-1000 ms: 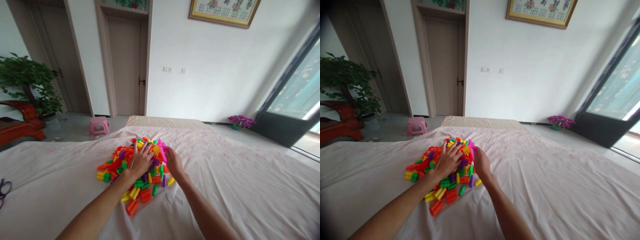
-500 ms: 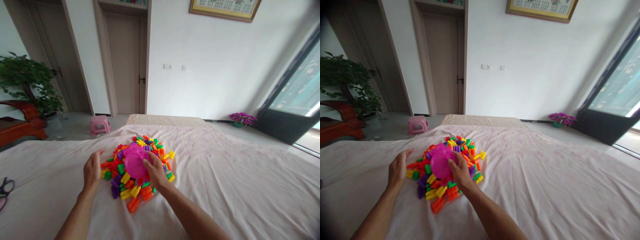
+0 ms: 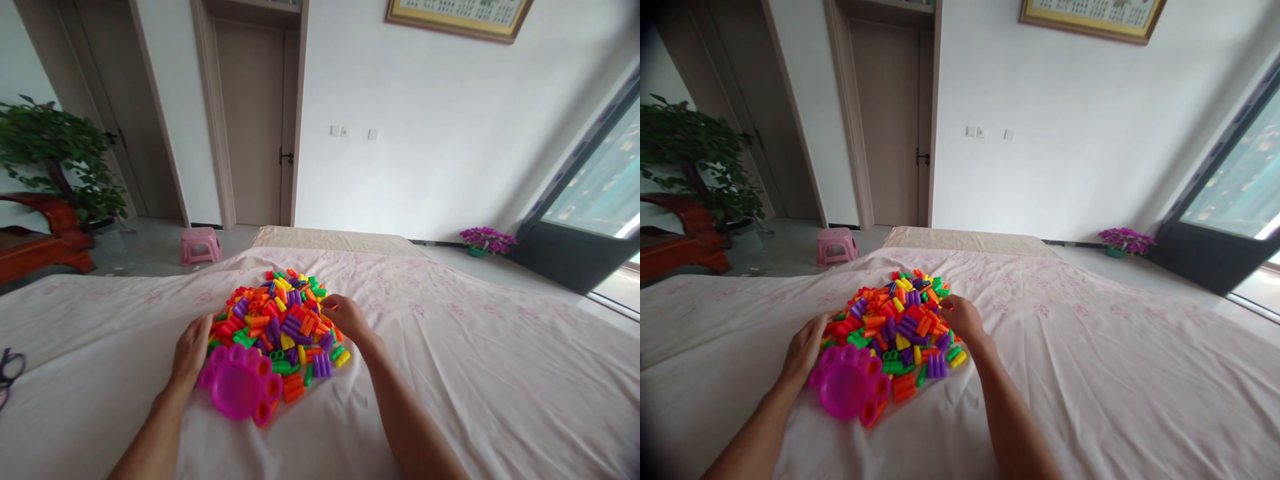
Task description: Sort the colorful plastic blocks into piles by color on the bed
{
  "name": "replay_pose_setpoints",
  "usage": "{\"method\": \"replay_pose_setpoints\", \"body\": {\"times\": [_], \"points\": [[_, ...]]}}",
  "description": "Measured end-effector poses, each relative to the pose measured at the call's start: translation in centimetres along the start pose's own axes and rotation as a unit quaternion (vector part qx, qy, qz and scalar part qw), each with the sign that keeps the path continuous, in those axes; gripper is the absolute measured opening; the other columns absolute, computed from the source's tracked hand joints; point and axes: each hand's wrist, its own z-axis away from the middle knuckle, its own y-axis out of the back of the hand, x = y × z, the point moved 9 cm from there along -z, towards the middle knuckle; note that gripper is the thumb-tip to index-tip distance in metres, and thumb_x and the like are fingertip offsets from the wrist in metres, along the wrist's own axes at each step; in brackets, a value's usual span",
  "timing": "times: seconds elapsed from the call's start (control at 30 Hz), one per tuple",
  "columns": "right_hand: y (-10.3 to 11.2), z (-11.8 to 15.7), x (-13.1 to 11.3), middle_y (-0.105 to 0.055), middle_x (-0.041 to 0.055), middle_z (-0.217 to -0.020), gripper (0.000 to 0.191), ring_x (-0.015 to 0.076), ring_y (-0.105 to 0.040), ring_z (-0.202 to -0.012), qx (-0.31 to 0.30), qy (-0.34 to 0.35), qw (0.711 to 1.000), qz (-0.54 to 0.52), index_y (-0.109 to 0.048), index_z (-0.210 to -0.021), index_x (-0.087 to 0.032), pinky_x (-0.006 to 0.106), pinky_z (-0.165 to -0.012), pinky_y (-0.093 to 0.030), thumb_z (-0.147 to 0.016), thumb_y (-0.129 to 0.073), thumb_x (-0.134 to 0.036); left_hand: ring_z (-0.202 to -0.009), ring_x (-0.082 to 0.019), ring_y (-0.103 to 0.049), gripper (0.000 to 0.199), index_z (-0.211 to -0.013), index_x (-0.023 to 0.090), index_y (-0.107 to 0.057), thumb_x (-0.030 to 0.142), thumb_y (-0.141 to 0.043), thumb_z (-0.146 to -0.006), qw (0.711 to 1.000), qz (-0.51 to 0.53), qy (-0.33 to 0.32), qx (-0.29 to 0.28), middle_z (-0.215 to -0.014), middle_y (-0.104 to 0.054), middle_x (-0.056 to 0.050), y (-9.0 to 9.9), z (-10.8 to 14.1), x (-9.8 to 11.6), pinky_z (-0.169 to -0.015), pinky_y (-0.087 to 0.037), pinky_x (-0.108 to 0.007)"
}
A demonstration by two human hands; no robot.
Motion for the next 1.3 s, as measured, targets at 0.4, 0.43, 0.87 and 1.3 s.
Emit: {"method": "replay_pose_setpoints", "body": {"times": [0.4, 0.43, 0.87, 1.3], "points": [[-4.4, 1.0, -0.6, -0.072, 0.0026, -0.088, 0.009, 0.0175, -0.059, -0.083, -0.107, 0.077, 0.97, 0.202, -0.068, -0.088, -0.022, 0.029, -0.065, -0.024, -0.09, -0.067, -0.03, -0.101, -0.026, -0.075, 0.052, -0.114, 0.023, -0.078, 0.055, -0.054, -0.082, 0.996, -0.083, 0.019, 0.001, -0.112, -0.083, -0.007, 0.0, -0.6, -1.3, -0.088, -0.059, -0.033], [-4.6, 0.9, -0.5, -0.071, 0.002, -0.089, 0.008, 0.0162, -0.058, -0.081, -0.118, 0.084, 0.971, 0.191, -0.067, -0.087, -0.021, 0.029, -0.065, -0.023, -0.091, -0.065, -0.028, -0.101, -0.026, -0.075, 0.052, -0.114, 0.023, -0.078, 0.056, -0.054, -0.082, 0.996, -0.085, 0.02, 0.003, -0.112, -0.083, -0.007, 0.1, -0.6, -1.3, -0.088, -0.059, -0.033], [-3.9, 0.8, 0.2, -0.07, 0.0038, -0.103, 0.013, 0.0172, -0.061, -0.09, -0.108, 0.051, 0.98, 0.157, -0.054, -0.102, -0.022, 0.029, -0.068, -0.024, -0.108, -0.048, -0.031, -0.096, -0.026, -0.076, 0.048, -0.111, 0.023, -0.079, 0.053, -0.054, -0.083, 0.995, -0.094, 0.025, 0.027, -0.107, -0.083, -0.006, 1.1, -1.1, -1.5, -0.079, -0.057, -0.031], [-4.4, 1.4, -1.7, -0.067, 0.0001, -0.09, 0.015, 0.0186, -0.063, -0.085, -0.08, 0.103, 0.99, 0.044, -0.054, -0.098, -0.024, 0.027, -0.071, -0.037, -0.106, -0.047, -0.036, -0.095, -0.026, -0.076, 0.045, -0.107, 0.024, -0.079, 0.052, -0.054, -0.083, 0.994, -0.106, 0.025, 0.029, -0.104, -0.084, -0.006, 1.2, -1.4, -0.9, -0.079, -0.057, -0.032]]}}
